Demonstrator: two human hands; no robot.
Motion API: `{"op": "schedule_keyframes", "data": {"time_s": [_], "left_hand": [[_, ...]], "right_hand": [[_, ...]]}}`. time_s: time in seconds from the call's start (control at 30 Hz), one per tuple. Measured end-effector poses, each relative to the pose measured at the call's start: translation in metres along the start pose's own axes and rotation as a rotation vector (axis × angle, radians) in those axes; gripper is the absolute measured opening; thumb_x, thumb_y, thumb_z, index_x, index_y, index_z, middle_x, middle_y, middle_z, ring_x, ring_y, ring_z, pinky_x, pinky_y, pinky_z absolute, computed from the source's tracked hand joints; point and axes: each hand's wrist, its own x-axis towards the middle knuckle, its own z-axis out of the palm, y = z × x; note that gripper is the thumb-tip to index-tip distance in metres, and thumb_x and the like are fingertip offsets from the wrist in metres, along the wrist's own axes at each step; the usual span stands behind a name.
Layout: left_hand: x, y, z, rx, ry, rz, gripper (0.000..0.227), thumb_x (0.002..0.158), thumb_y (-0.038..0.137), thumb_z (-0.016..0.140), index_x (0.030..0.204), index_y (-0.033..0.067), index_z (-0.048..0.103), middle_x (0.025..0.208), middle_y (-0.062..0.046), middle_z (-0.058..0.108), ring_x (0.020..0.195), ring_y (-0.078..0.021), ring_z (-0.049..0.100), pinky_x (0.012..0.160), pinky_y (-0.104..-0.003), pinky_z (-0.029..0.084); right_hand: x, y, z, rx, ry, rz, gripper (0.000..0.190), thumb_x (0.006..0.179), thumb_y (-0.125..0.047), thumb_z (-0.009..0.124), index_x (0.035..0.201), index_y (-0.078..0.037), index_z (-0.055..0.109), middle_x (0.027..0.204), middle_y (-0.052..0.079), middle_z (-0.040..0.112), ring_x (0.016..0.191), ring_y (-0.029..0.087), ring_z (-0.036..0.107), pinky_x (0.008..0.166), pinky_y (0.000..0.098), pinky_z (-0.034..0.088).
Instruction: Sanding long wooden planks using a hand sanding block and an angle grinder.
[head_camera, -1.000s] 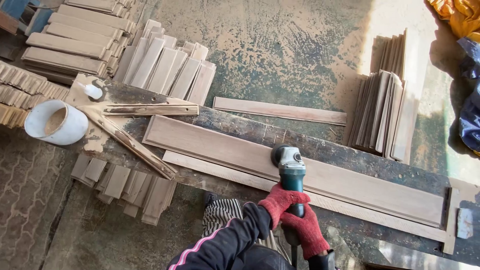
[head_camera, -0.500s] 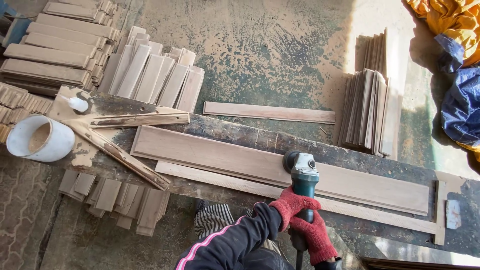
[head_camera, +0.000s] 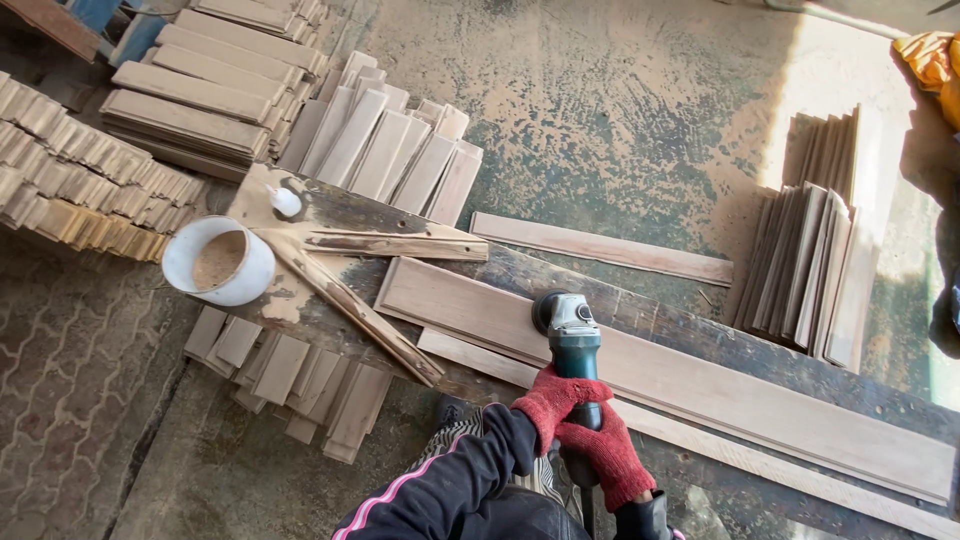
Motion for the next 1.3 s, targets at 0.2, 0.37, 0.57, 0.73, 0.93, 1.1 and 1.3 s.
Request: {"op": "schedule_keyframes", "data": {"time_s": [0.2,0.37,0.57,0.73,0.93,1.1,1.3], "left_hand": [[-0.007,0.021,-0.074,-0.052,0.127,0.112,0.049,0.067,0.012,0.085,0.111,0.0004,0.067,0.093,-0.014,0.073,0.074,-0.0245,0.069,0.067,-0.034,0.059],[-0.029,0.042,-0.117,-0.122,0.154,0.161,0.039,0.071,0.011,0.083,0.105,-0.0010,0.067,0.086,-0.014,0.070,0.070,-0.0250,0.066,0.066,-0.035,0.058],[0.014,0.026,-0.142,-0.229,0.286,0.078,0.054,0.067,0.012,0.089,0.116,0.0039,0.066,0.090,-0.019,0.070,0.075,-0.0344,0.070,0.062,-0.042,0.062],[0.047,-0.005,-0.112,-0.286,0.292,-0.030,0.071,0.064,0.012,0.097,0.127,0.0122,0.065,0.098,-0.023,0.070,0.086,-0.0452,0.075,0.064,-0.051,0.069],[0.005,-0.003,-0.005,-0.104,0.109,0.116,0.040,0.073,0.011,0.082,0.107,-0.0006,0.066,0.087,-0.014,0.069,0.073,-0.0247,0.065,0.067,-0.035,0.057],[0.045,-0.041,0.067,0.000,-0.005,0.013,0.046,0.066,0.008,0.085,0.108,0.0046,0.066,0.090,-0.011,0.070,0.074,-0.0225,0.067,0.067,-0.033,0.059],[0.060,-0.075,0.146,0.219,-0.144,-0.040,0.056,0.063,0.014,0.084,0.114,0.0045,0.063,0.095,-0.010,0.070,0.078,-0.0232,0.068,0.076,-0.034,0.062]], "right_hand": [[0.021,-0.011,0.075,-0.106,-0.113,-0.119,0.061,0.068,-0.006,0.090,0.123,0.002,0.066,0.097,0.021,0.075,0.080,0.030,0.073,0.073,0.0393,0.062],[0.010,-0.040,0.125,-0.112,-0.235,-0.133,0.063,0.064,-0.006,0.090,0.121,0.001,0.065,0.088,0.016,0.071,0.067,0.025,0.067,0.059,0.0336,0.057],[0.009,-0.045,0.140,-0.210,-0.223,-0.171,0.064,0.056,-0.018,0.095,0.115,-0.008,0.070,0.095,0.013,0.073,0.087,0.026,0.070,0.079,0.0365,0.057],[0.013,-0.027,0.098,-0.324,-0.112,-0.206,0.067,0.047,-0.035,0.104,0.103,-0.015,0.074,0.090,0.011,0.074,0.089,0.028,0.072,0.083,0.0397,0.056],[0.013,-0.008,0.003,-0.135,-0.101,-0.150,0.059,0.062,-0.009,0.091,0.117,-0.001,0.071,0.101,0.015,0.077,0.089,0.023,0.071,0.082,0.0351,0.058],[0.003,0.023,-0.074,0.159,-0.022,-0.152,0.049,0.071,0.002,0.081,0.118,0.008,0.068,0.093,0.023,0.072,0.079,0.030,0.067,0.071,0.0391,0.055],[0.023,0.089,-0.162,0.310,0.097,-0.197,0.046,0.075,0.005,0.078,0.118,0.010,0.062,0.084,0.031,0.069,0.065,0.039,0.067,0.058,0.0459,0.057]]}}
